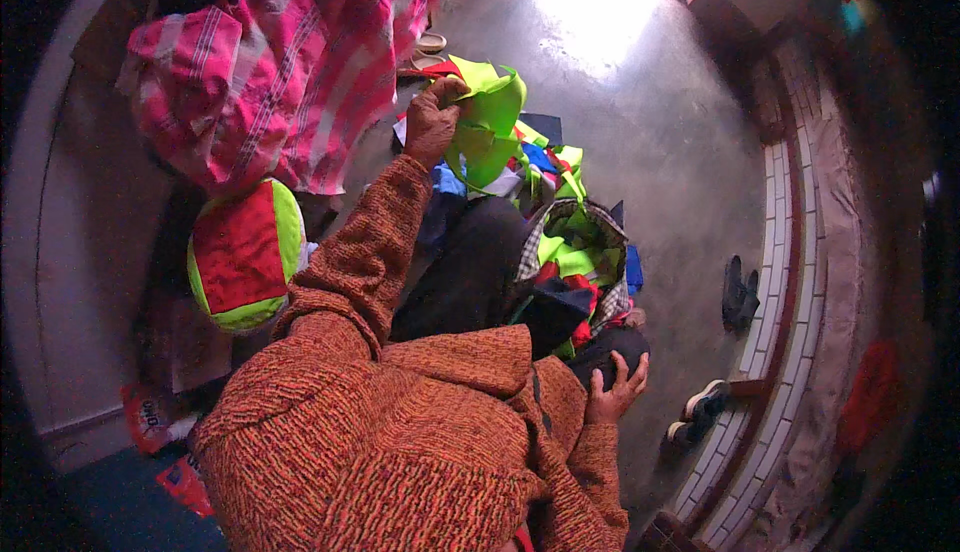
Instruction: The person sits on the floor and sorts through a pile of colorful fabric pieces, picking them up one by one and placing them into a woven basket. The person handles various colors including green, red, blue, and white, occasionally folding or adjusting the pieces before placing them in the basket.
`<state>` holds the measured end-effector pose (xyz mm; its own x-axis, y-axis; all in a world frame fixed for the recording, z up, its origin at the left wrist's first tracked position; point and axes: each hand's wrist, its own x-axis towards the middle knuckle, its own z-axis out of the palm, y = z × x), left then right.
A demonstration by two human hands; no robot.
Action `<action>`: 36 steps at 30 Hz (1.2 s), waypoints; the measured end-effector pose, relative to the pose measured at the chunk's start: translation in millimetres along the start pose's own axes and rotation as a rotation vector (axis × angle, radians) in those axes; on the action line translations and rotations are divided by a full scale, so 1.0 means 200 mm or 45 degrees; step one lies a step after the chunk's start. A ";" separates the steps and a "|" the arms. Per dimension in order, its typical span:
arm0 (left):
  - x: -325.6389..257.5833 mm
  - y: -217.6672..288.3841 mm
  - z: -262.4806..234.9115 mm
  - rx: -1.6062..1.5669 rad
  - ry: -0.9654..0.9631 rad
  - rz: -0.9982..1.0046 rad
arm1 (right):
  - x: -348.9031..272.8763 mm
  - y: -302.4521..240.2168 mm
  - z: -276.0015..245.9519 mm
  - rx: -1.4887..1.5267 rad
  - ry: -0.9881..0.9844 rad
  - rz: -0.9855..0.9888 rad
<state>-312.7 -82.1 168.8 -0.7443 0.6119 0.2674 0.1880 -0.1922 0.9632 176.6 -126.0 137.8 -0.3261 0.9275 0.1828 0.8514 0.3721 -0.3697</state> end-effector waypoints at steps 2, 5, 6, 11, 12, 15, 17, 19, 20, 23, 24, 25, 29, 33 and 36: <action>-0.04 0.03 0.00 -0.170 0.036 -0.045 | -0.01 0.00 0.01 0.014 -0.002 0.001; -0.07 0.04 0.00 -0.117 0.039 0.025 | 0.00 0.01 0.01 -0.009 -0.010 -0.014; -0.08 0.03 0.00 -0.133 0.032 0.000 | -0.01 0.00 0.00 -0.012 -0.018 0.003; -0.09 -0.03 -0.01 -0.208 0.000 0.048 | -0.01 0.01 0.02 -0.029 -0.004 -0.017; -0.09 -0.01 -0.01 -0.261 -0.013 -0.021 | -0.01 -0.01 0.00 -0.039 -0.023 0.000; -0.10 0.08 -0.02 -0.235 -0.002 -0.084 | -0.01 -0.01 0.01 -0.071 -0.019 -0.002; -0.08 0.07 -0.02 -0.313 0.026 -0.102 | -0.02 -0.02 0.00 -0.055 -0.033 0.008; -0.09 0.12 -0.01 -0.365 0.050 -0.078 | -0.02 -0.03 0.00 -0.072 -0.046 0.027; -0.10 0.15 -0.01 -0.332 0.053 -0.061 | -0.02 -0.03 0.00 -0.065 -0.044 0.027; -0.13 0.24 0.00 -0.474 0.056 -0.055 | -0.02 -0.03 0.01 -0.050 -0.037 0.008; -0.12 0.25 0.01 -0.517 0.047 -0.024 | -0.02 -0.02 0.01 -0.059 -0.032 0.002; -0.13 0.27 0.02 -0.546 0.033 -0.032 | -0.02 -0.02 0.01 -0.069 -0.026 -0.004; -0.22 0.40 0.06 -0.563 0.000 -0.007 | -0.01 -0.03 0.00 -0.135 -0.040 -0.008; -0.43 0.46 0.11 -0.572 -0.119 -0.079 | 0.09 -0.07 0.03 -0.132 -0.045 -0.069; -0.65 0.53 0.15 -0.395 -0.287 0.009 | 0.19 -0.14 0.11 0.522 -0.188 0.040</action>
<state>-177.4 -158.0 236.4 -0.5775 0.7565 0.3069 -0.0358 -0.3990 0.9163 130.8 -100.5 135.8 -0.3829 0.9227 0.0446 0.6382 0.2991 -0.7094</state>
